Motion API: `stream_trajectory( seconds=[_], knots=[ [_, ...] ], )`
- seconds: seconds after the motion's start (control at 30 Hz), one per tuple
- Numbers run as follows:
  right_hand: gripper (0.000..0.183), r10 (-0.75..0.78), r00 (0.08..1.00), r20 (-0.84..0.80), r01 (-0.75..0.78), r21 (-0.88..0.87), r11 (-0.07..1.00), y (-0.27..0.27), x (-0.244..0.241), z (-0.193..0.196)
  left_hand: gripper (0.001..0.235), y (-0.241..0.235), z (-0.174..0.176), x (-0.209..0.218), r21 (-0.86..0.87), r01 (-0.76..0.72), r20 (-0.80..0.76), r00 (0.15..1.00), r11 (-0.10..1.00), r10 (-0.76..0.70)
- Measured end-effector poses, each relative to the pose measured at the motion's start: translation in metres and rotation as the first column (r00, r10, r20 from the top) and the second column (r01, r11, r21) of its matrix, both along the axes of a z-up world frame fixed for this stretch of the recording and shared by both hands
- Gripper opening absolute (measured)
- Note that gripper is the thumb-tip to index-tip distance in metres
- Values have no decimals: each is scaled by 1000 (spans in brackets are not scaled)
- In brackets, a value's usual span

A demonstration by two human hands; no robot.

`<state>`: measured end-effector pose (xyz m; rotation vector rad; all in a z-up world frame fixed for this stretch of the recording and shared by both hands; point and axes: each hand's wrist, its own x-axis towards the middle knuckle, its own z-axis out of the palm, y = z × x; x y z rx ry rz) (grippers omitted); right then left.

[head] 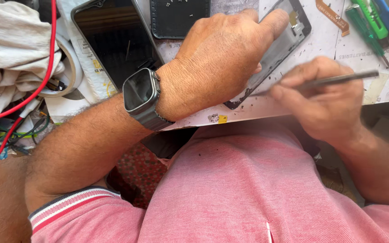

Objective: The person uses a small metal tool to scrape and clean residue from the edges and corners of a disassembled smartphone frame. They repeatedly scrape along the perimeter, occasionally lifting debris with the tool.

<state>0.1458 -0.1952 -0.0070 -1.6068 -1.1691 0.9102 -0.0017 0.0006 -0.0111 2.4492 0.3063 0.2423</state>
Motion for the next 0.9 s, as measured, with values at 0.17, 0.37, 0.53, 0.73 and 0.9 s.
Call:
stream_trajectory(
  seconds=[0.17, 0.37, 0.53, 0.73, 0.9],
  knots=[
    [20, 33, 980, 195, -41, 39, 998, -16, 0, 4, 82, -2, -2, -1, -22, -37, 28, 999, 999, 38],
    [8, -108, 994, -25, 107, -24, 994, -30, 18, 30, 79, -7, 9, 1, -35, -63, -12, 998, 997, 62],
    [8, -131, 885, -446, 144, -5, 990, -36, 21, 38, 58, -11, 28, 2, -45, -93, -61, 994, 995, 90],
    [20, 157, 851, 502, -151, -53, 987, -37, 15, 23, 41, -15, 50, -14, 48, -171, 48, 984, 984, 169],
    [46, 411, 671, 618, -334, -242, 911, -37, -25, 15, 34, -13, 72, -41, 13, -234, 96, 968, 972, 232]
  ],
)
